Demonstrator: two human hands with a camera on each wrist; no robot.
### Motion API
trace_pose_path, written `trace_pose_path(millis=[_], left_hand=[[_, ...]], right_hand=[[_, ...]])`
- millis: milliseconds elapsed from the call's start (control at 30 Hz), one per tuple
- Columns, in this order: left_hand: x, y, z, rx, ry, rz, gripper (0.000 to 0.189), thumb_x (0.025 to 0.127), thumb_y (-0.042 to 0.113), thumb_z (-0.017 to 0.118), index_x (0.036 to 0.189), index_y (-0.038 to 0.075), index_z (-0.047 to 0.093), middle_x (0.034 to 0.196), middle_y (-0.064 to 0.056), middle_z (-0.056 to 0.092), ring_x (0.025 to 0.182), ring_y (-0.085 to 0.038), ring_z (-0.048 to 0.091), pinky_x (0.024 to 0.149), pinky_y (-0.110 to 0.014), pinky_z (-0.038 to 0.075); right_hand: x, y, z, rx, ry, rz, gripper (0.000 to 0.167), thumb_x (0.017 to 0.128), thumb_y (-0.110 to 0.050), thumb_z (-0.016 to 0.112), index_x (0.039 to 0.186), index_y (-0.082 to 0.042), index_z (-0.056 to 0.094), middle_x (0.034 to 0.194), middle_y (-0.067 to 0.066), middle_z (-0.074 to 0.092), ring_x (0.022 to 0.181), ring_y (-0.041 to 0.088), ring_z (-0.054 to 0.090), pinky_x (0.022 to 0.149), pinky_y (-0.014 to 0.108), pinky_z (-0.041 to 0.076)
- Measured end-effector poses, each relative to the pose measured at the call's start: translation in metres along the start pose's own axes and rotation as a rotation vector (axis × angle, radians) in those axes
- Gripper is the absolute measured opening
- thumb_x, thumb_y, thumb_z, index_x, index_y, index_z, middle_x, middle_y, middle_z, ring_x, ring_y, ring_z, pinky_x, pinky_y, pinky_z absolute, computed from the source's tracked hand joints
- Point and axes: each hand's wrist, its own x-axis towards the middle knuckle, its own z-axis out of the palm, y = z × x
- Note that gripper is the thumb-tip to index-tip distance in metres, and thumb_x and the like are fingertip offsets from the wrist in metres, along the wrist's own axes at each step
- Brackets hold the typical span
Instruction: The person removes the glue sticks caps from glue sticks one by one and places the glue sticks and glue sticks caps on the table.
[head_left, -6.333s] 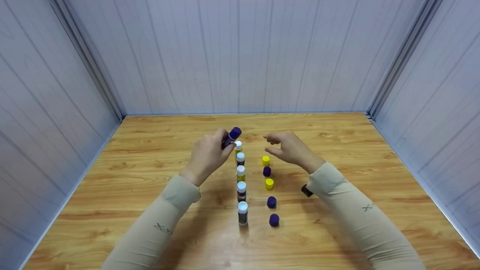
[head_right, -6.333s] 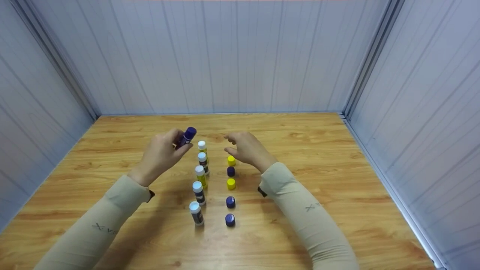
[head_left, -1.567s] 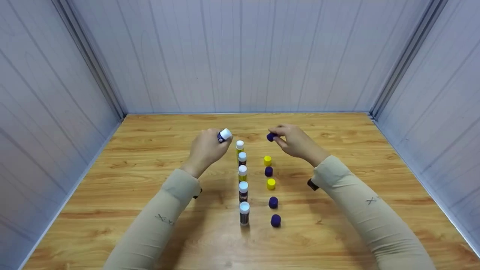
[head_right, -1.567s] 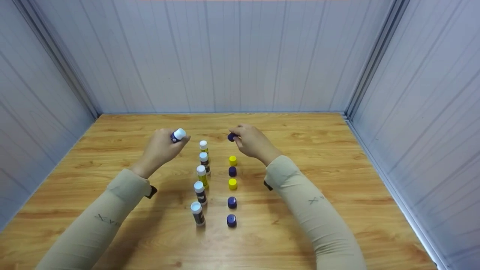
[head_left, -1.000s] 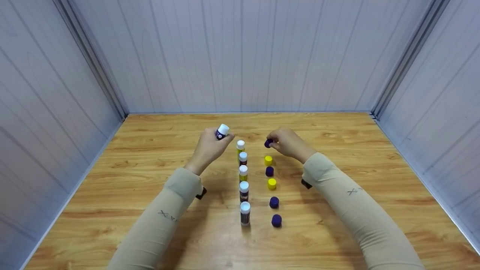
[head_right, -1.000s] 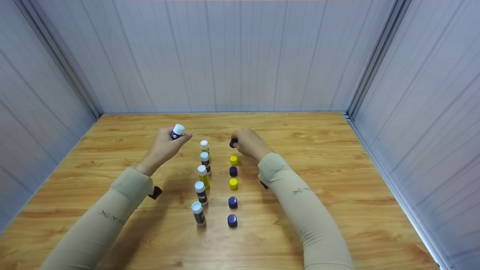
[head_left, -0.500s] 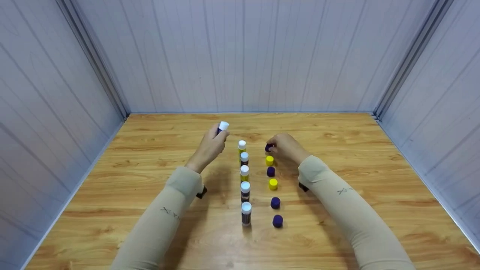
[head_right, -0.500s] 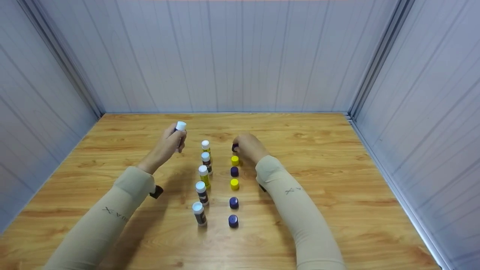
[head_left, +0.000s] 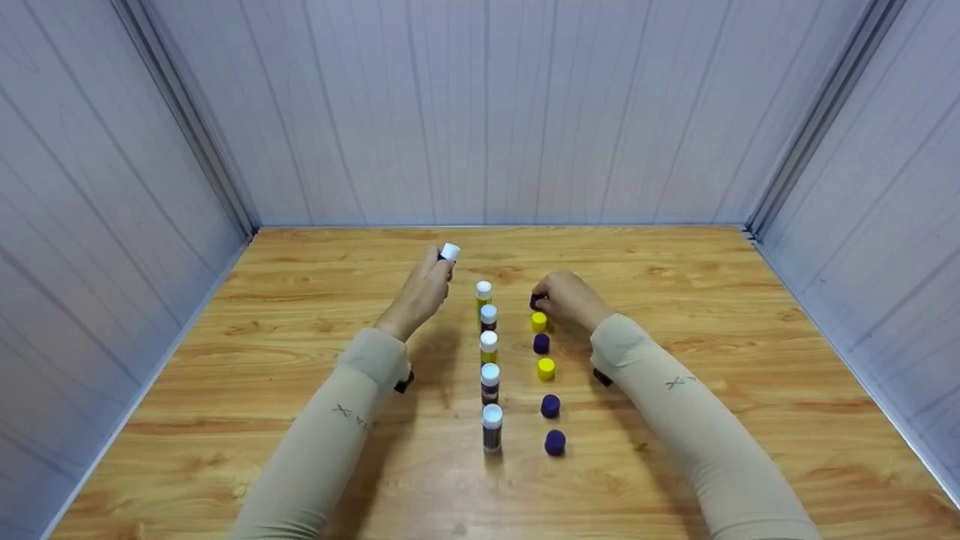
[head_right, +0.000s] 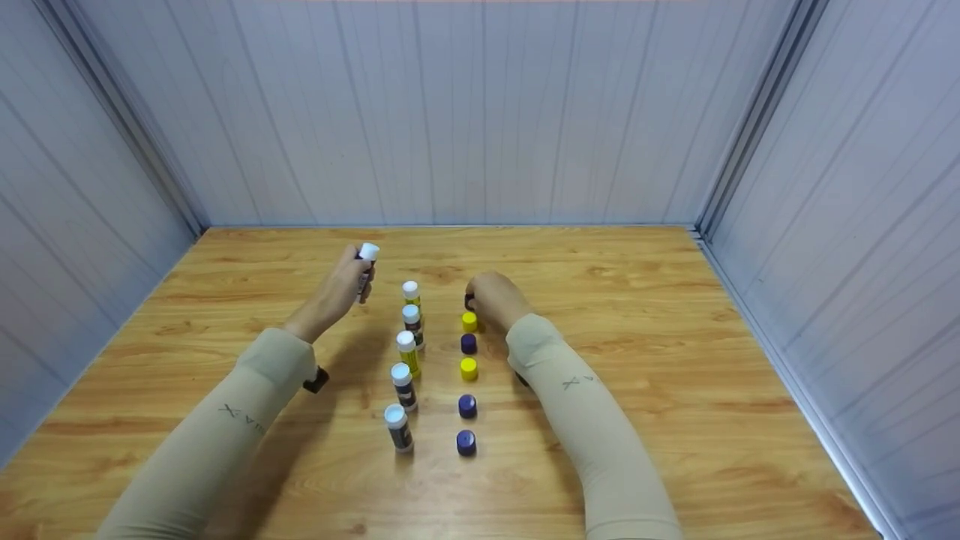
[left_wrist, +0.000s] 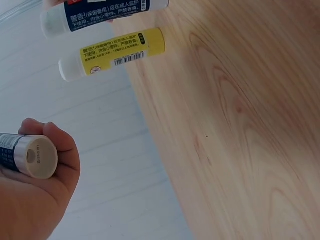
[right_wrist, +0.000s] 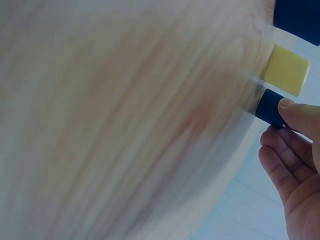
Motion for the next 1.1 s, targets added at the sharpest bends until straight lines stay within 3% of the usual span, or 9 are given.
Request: trace_pose_path(millis=[133, 233, 367, 533, 700, 933, 1100], left_hand=[[0.005, -0.004, 0.0, 0.007, 0.025, 0.006, 0.021, 0.113, 0.027, 0.035, 0.115, 0.009, 0.044, 0.092, -0.004, 0.043, 0.076, -0.018, 0.041, 0.07, -0.032, 0.036], [0.009, -0.007, 0.001, 0.035, 0.041, 0.01, 0.029, 0.114, 0.029, 0.038, 0.129, 0.005, 0.046, 0.099, -0.007, 0.047, 0.085, -0.02, 0.047, 0.076, -0.033, 0.041], [0.014, -0.009, 0.002, 0.082, 0.048, 0.029, 0.037, 0.114, 0.029, 0.045, 0.139, 0.001, 0.048, 0.109, -0.009, 0.052, 0.096, -0.021, 0.051, 0.083, -0.035, 0.044], [0.019, -0.011, 0.004, 0.104, 0.04, 0.042, 0.029, 0.113, 0.029, 0.055, 0.126, 0.003, 0.057, 0.107, -0.01, 0.058, 0.091, -0.021, 0.055, 0.079, -0.035, 0.049], [0.026, -0.016, 0.007, 0.122, 0.084, 0.028, 0.024, 0.11, 0.024, 0.066, 0.124, 0.005, 0.065, 0.107, -0.009, 0.065, 0.087, -0.02, 0.062, 0.076, -0.032, 0.053], [0.034, -0.023, 0.011, 0.138, 0.114, -0.045, 0.019, 0.103, 0.016, 0.077, 0.117, 0.003, 0.075, 0.108, -0.013, 0.074, 0.098, -0.027, 0.073, 0.088, -0.04, 0.062], [0.039, -0.028, 0.016, 0.164, 0.093, -0.094, 0.015, 0.102, 0.008, 0.077, 0.114, 0.0, 0.077, 0.111, -0.014, 0.078, 0.104, -0.027, 0.073, 0.097, -0.043, 0.06]], right_hand=[[-0.002, -0.001, 0.0, 0.04, -0.002, 0.025, 0.019, 0.107, -0.005, 0.065, 0.1, -0.004, 0.083, 0.095, 0.012, 0.078, 0.082, 0.022, 0.062, 0.08, 0.038, 0.055], [-0.003, 0.0, 0.001, 0.059, 0.0, 0.042, 0.021, 0.108, -0.006, 0.065, 0.098, -0.005, 0.083, 0.093, 0.011, 0.078, 0.081, 0.023, 0.062, 0.08, 0.038, 0.054], [-0.002, -0.001, 0.002, 0.05, 0.006, 0.046, 0.019, 0.107, -0.004, 0.066, 0.102, -0.003, 0.083, 0.098, 0.012, 0.08, 0.087, 0.025, 0.068, 0.085, 0.041, 0.059], [-0.001, -0.003, 0.0, 0.003, -0.016, 0.039, 0.02, 0.106, -0.002, 0.063, 0.108, -0.001, 0.083, 0.105, 0.016, 0.081, 0.092, 0.027, 0.071, 0.088, 0.044, 0.061], [-0.001, -0.006, -0.002, 0.017, -0.052, 0.079, 0.023, 0.107, -0.001, 0.06, 0.117, 0.0, 0.081, 0.115, 0.017, 0.08, 0.1, 0.027, 0.071, 0.094, 0.045, 0.061], [-0.004, -0.006, -0.002, 0.07, -0.019, 0.09, 0.021, 0.109, -0.002, 0.06, 0.114, -0.001, 0.08, 0.112, 0.015, 0.079, 0.101, 0.028, 0.072, 0.095, 0.045, 0.061], [-0.006, -0.007, -0.001, 0.096, -0.001, 0.099, 0.02, 0.109, -0.004, 0.062, 0.115, 0.0, 0.08, 0.113, 0.016, 0.079, 0.104, 0.03, 0.074, 0.096, 0.046, 0.062]])
